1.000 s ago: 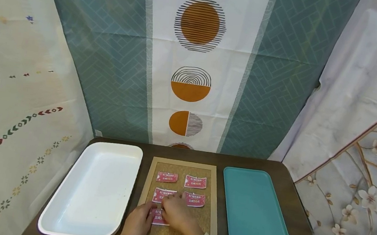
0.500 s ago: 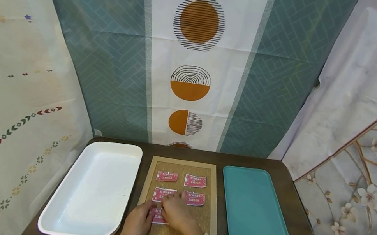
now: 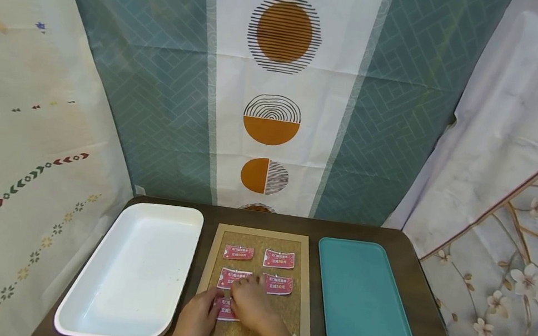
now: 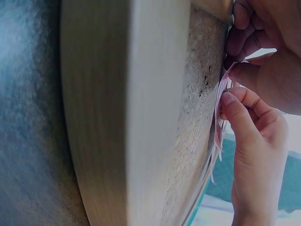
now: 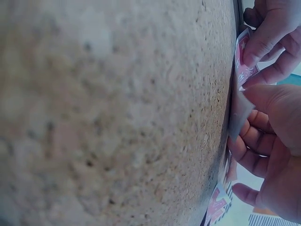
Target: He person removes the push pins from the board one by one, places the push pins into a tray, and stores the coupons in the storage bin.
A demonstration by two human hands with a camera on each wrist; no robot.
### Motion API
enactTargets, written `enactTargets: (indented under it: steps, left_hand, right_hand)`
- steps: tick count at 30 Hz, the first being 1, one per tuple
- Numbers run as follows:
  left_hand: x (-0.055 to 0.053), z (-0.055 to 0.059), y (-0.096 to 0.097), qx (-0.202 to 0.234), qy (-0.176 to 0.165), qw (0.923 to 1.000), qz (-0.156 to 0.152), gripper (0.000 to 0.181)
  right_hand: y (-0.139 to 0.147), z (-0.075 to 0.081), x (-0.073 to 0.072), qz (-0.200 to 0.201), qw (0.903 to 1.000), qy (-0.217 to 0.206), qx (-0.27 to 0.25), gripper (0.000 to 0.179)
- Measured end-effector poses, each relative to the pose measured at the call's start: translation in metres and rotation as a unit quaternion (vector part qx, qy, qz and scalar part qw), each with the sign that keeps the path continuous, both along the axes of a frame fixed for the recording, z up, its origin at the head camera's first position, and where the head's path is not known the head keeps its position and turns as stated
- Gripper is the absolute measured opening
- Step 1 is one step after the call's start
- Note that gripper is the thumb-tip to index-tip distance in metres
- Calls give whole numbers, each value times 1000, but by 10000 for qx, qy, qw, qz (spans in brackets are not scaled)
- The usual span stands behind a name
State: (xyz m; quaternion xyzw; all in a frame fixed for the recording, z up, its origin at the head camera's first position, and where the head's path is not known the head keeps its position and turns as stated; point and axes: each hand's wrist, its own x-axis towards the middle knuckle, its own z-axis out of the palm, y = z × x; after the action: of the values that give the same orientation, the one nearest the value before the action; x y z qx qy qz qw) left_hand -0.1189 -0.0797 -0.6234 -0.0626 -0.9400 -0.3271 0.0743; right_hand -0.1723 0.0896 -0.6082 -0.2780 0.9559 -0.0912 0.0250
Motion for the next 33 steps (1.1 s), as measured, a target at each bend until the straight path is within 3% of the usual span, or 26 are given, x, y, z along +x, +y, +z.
enactTargets:
  steps: [33]
  left_hand:
    - [-1, -4, 0, 133, -39, 9999, 31, 16]
  right_hand:
    - [2, -1, 1, 56, 9997, 237, -89, 9]
